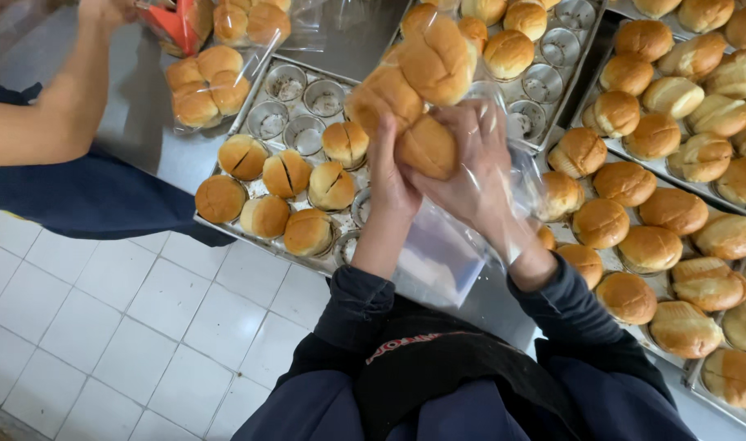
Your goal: The person puts several buns into plastic bags by hand and places a small packet inside one of the bags.
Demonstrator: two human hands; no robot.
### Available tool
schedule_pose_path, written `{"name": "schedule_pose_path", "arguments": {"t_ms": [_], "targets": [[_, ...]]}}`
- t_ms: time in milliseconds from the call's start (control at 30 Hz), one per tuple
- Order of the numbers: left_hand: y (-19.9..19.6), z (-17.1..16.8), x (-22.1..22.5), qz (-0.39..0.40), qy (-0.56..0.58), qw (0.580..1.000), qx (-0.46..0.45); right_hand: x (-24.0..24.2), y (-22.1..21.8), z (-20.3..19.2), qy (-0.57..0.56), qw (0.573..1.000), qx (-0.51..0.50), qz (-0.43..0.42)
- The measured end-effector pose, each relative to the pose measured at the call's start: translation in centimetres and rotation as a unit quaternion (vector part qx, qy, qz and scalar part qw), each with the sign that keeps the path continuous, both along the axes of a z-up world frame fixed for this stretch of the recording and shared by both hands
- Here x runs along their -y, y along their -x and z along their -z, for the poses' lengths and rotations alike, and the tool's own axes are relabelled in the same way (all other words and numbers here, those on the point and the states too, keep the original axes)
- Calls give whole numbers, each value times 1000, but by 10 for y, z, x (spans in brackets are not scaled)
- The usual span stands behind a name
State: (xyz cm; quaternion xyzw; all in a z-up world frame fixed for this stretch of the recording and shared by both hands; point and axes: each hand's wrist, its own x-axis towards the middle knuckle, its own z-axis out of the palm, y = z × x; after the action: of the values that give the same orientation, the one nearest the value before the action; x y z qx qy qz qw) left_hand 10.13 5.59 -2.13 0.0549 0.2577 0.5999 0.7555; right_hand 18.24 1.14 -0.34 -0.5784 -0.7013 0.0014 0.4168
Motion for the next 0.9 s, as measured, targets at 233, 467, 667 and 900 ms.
{"name": "schedule_pose_path", "arguments": {"t_ms": [233,467,667,900], "targets": [[12,31,-10,-46,-25,992,-114,-28,12,34,-24,1000,3,-16],[87,48,-50,-106,61,989,83,-13,-55,-37,128,886,-90,-436],[103,27,-63,-202,7,979,8,-139,-192,43,281,924,257,-25],[96,41,-85,-217,8,975,52,-179,-222,56,333,897,281,-76]]}}
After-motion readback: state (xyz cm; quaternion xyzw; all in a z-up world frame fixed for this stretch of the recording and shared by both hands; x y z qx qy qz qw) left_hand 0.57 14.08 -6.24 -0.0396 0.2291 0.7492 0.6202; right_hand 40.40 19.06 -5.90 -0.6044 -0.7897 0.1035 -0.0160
